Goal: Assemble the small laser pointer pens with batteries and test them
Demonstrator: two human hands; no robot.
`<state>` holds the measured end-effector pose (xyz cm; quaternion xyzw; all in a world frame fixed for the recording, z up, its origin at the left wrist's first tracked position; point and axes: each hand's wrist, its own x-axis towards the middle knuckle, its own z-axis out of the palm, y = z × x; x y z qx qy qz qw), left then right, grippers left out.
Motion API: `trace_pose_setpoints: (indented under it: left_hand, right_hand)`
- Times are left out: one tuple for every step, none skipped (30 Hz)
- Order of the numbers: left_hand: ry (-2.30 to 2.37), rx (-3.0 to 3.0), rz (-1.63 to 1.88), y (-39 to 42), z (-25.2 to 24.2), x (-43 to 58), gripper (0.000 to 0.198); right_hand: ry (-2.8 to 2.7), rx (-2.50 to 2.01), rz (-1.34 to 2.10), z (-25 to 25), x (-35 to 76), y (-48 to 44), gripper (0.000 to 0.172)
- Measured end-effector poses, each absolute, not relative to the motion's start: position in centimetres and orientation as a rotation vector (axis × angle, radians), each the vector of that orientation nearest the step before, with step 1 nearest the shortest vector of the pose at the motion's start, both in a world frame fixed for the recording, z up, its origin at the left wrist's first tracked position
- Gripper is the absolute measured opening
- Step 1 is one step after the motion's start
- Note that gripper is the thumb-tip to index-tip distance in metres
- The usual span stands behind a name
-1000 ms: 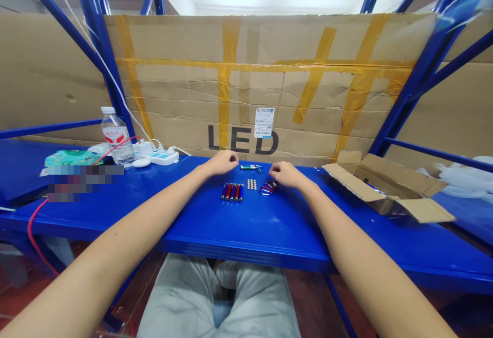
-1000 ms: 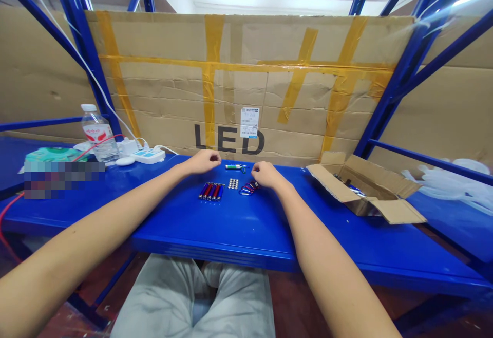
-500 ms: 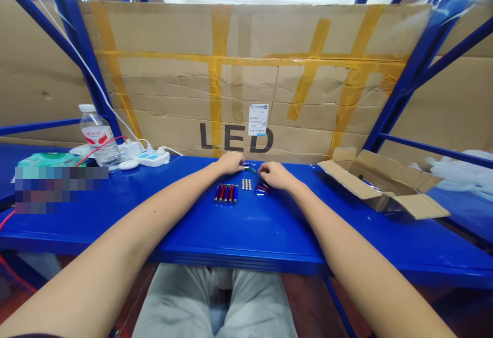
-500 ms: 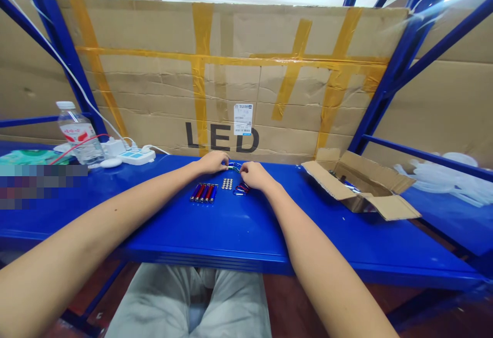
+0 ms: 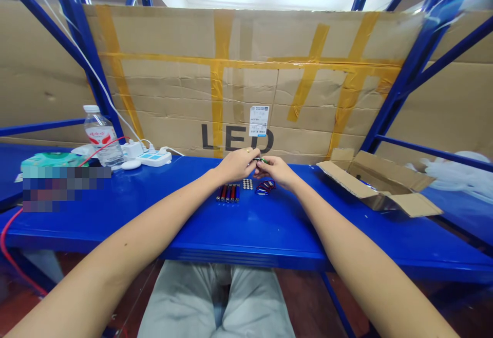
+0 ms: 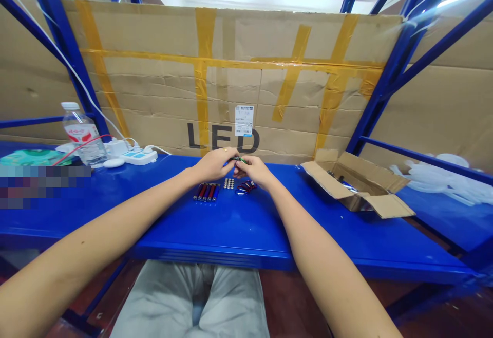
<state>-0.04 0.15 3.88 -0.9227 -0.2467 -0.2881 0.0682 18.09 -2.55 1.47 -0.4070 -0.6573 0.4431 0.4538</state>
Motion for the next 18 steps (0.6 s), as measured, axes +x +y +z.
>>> trace_pose_setpoints:
  left_hand:
    - [-0.762,-2.74,-0.815,0.0,3.9,0.0,0.02]
    - [-0.778,-2.706,-0.772,-0.1,3.9,-0.1,0.021]
    - [-0.788,-2.68,-0.739,-0.1,3.9,-0.1,0.023]
    - [-0.791,-2.663,-0.711,-0.1,3.9,-0.2,0.024]
    - [-0.789,-2.651,-0.687,0.0,3.9,-0.2,0.025]
    - [-0.785,-2.641,-0.667,0.1,3.8,-0.3,0.025]
    - [-0.778,-2.634,-0.649,0.3,3.8,-0.3,0.026]
    - [-0.77,-2.629,-0.633,0.4,3.8,-0.3,0.026]
    - [-0.76,-2.627,-0.616,0.5,3.7,-0.3,0.026]
    - [-0.747,-2.626,-0.601,0.6,3.7,-0.3,0.026]
    - [-0.732,-2.627,-0.585,0.7,3.6,-0.3,0.025]
    - [-0.721,-2.631,-0.565,0.7,3.5,-0.3,0.024]
    - [-0.717,-2.636,-0.543,0.8,3.3,-0.2,0.023]
    - [-0.721,-2.644,-0.522,0.8,3.2,-0.2,0.022]
    - [-0.732,-2.657,-0.502,0.9,3.0,-0.1,0.022]
    - [-0.751,-2.673,-0.487,1.0,2.9,-0.1,0.021]
    - [-0.771,-2.695,-0.48,1.0,2.7,-0.1,0.021]
    - [-0.792,-2.721,-0.48,1.2,2.6,0.0,0.021]
  right_hand:
    - [-1.607,-1.001,1.135,1.7,18.1,-2.8,0.023]
    - [-1.591,-0.997,1.177,1.9,18.1,-3.1,0.022]
    - [-1.567,-0.988,1.222,2.0,18.1,-3.3,0.022]
    - [-1.544,-0.976,1.26,2.2,18.1,-3.6,0.022]
    - [-1.526,-0.964,1.289,2.4,18.1,-3.7,0.023]
    - [-1.518,-0.957,1.306,2.4,18.1,-3.9,0.025]
    - [-1.517,-0.954,1.313,2.5,18.1,-3.9,0.027]
    - [-1.52,-0.956,1.315,2.4,18.1,-3.9,0.029]
    - [-1.525,-0.964,1.311,2.3,18.2,-3.8,0.031]
    - [-1.53,-0.976,1.306,2.2,18.2,-3.7,0.031]
    - [-1.535,-0.991,1.292,2.0,18.3,-3.5,0.03]
    - [-1.549,-1.013,1.261,1.8,18.3,-3.2,0.027]
    - [-1.574,-1.044,1.211,1.5,18.3,-3.0,0.024]
    - [-1.605,-1.083,1.143,1.3,18.3,-2.7,0.019]
    - [-1.64,-1.128,1.067,1.1,18.2,-2.5,0.015]
    - [-1.673,-1.171,0.991,0.9,18.1,-2.2,0.011]
    - [-1.703,-1.212,0.924,0.7,18.0,-1.9,0.009]
    - [-1.728,-1.246,0.866,0.5,17.9,-1.7,0.007]
